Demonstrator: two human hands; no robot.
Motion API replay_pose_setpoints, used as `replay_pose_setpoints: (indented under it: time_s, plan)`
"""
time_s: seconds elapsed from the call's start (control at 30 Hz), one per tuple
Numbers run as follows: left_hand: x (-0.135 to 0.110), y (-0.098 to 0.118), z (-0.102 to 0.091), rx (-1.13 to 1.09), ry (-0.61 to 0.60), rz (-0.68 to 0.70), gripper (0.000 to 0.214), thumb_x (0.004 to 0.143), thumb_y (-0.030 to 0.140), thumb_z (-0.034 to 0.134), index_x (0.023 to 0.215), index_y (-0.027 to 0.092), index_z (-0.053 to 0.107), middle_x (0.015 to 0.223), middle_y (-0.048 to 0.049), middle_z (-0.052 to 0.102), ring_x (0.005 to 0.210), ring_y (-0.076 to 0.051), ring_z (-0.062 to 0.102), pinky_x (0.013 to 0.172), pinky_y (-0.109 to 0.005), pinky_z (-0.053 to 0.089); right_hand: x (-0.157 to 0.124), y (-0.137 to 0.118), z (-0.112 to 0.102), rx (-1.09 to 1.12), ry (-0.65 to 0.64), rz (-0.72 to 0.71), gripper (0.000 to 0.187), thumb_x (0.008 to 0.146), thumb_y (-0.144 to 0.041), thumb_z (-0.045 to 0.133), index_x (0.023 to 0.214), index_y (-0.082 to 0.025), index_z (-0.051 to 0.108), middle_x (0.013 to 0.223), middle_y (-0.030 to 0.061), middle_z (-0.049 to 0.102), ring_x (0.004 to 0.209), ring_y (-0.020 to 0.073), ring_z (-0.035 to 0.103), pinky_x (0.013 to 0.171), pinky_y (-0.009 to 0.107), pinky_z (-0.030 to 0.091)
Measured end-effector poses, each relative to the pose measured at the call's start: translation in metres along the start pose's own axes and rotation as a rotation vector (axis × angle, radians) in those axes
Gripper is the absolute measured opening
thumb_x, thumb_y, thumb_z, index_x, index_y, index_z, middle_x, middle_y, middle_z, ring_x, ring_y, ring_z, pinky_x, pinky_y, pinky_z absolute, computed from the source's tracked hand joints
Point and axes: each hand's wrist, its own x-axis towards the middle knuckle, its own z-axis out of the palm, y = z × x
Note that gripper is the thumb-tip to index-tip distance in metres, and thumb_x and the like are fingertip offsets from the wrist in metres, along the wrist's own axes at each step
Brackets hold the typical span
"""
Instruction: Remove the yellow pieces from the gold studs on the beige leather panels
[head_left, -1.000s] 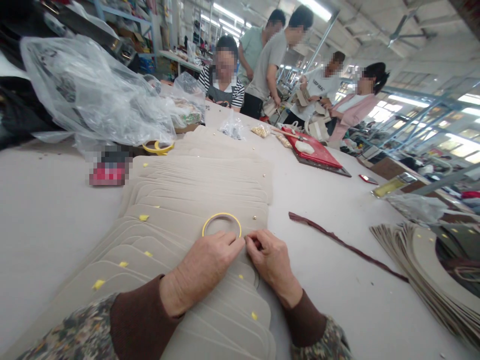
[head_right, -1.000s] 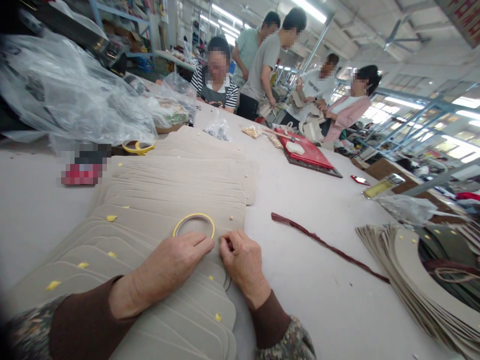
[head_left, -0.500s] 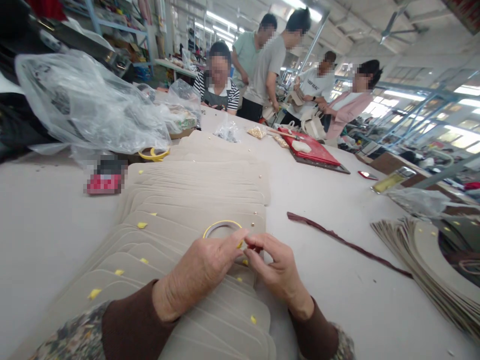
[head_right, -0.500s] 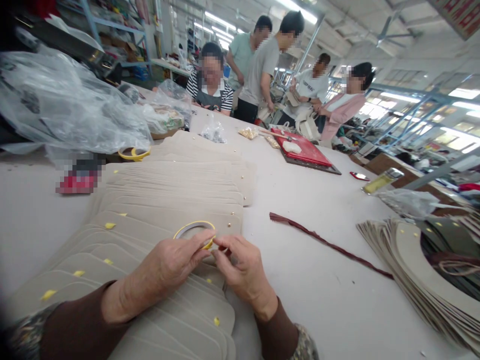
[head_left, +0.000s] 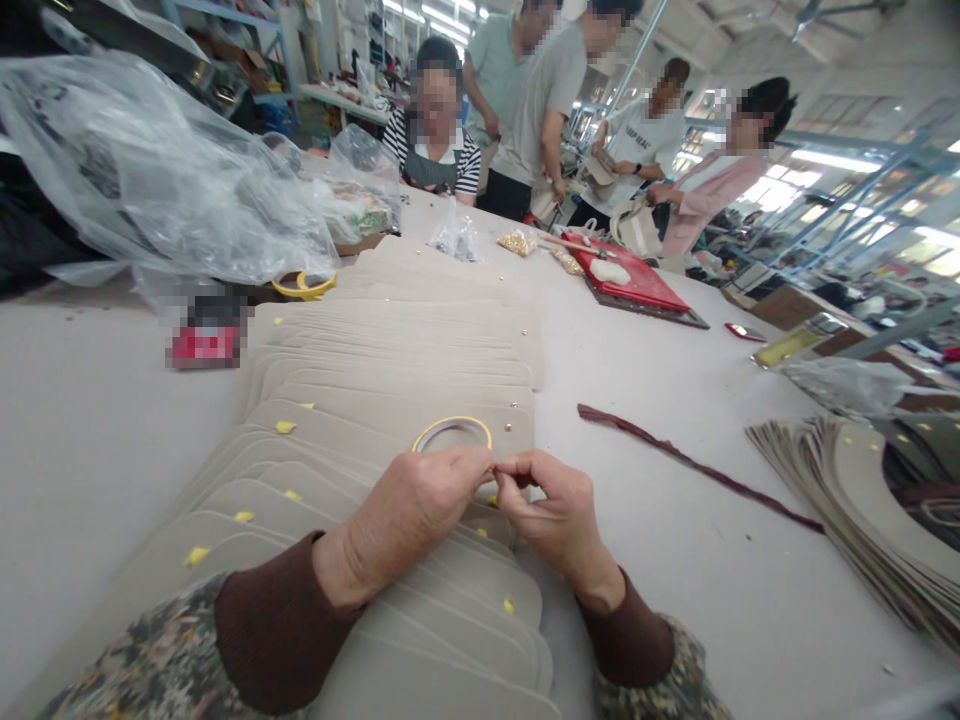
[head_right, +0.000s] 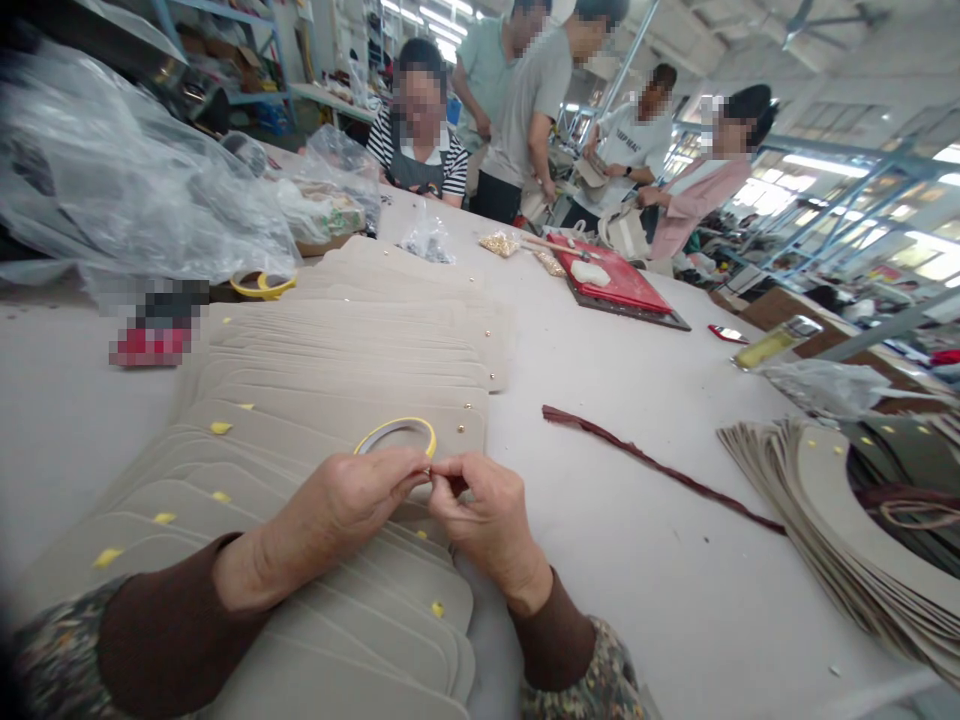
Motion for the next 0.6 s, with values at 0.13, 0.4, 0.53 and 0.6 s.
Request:
replay_pose_setpoints:
  time_s: [0.13,0.4,0.53,0.6]
  plan:
    - [-0.001,0.004,-0.002,0.046,0.037,0.043,0.019,0.095,0.013,0.038,0.085,0.020,0.053,0.069,0.0026,0.053,0.059,-0.013,0.051,0.052,-0.026,0.037,0.000,-0.007,0.002,0.271,-0.064,0.384,0.010,0.076,-0.019,0.060,0.069,-0.017,0.067,0.054,-0.0011,0.064,0.045,0.0105,0.055,0.045,0.020,0.044]
    - [0.002,0.007,-0.003,0.166,-0.106,0.015,0.012,0.093,0.013,0.045,0.086,0.019,0.053,0.079,-0.0007,0.058,0.073,-0.017,0.054,0.063,-0.029,0.041,0.006,0.024,-0.007,0.492,-0.107,0.793,0.019,0.070,-0.032,0.070,0.072,-0.013,0.068,0.051,-0.0007,0.064,0.042,0.0104,0.057,0.044,0.021,0.048]
    - [0.008,0.003,-0.004,0.270,-0.270,-0.028,0.006,0.092,0.016,0.051,0.088,0.018,0.055,0.087,-0.0037,0.062,0.081,-0.022,0.053,0.072,-0.035,0.043,0.001,0.041,-0.006,0.510,-0.168,0.840,0.026,0.070,-0.036,0.072,0.077,-0.012,0.071,0.056,0.0011,0.066,0.045,0.0093,0.059,0.047,0.020,0.050]
    - [0.008,0.003,-0.002,0.243,-0.309,-0.043,0.005,0.092,0.017,0.051,0.089,0.018,0.055,0.087,-0.0032,0.062,0.079,-0.022,0.052,0.072,-0.036,0.042,0.000,0.043,-0.004,0.520,-0.175,0.845,0.027,0.070,-0.037,0.073,0.078,-0.011,0.071,0.056,0.0014,0.066,0.045,0.0092,0.059,0.048,0.020,0.050]
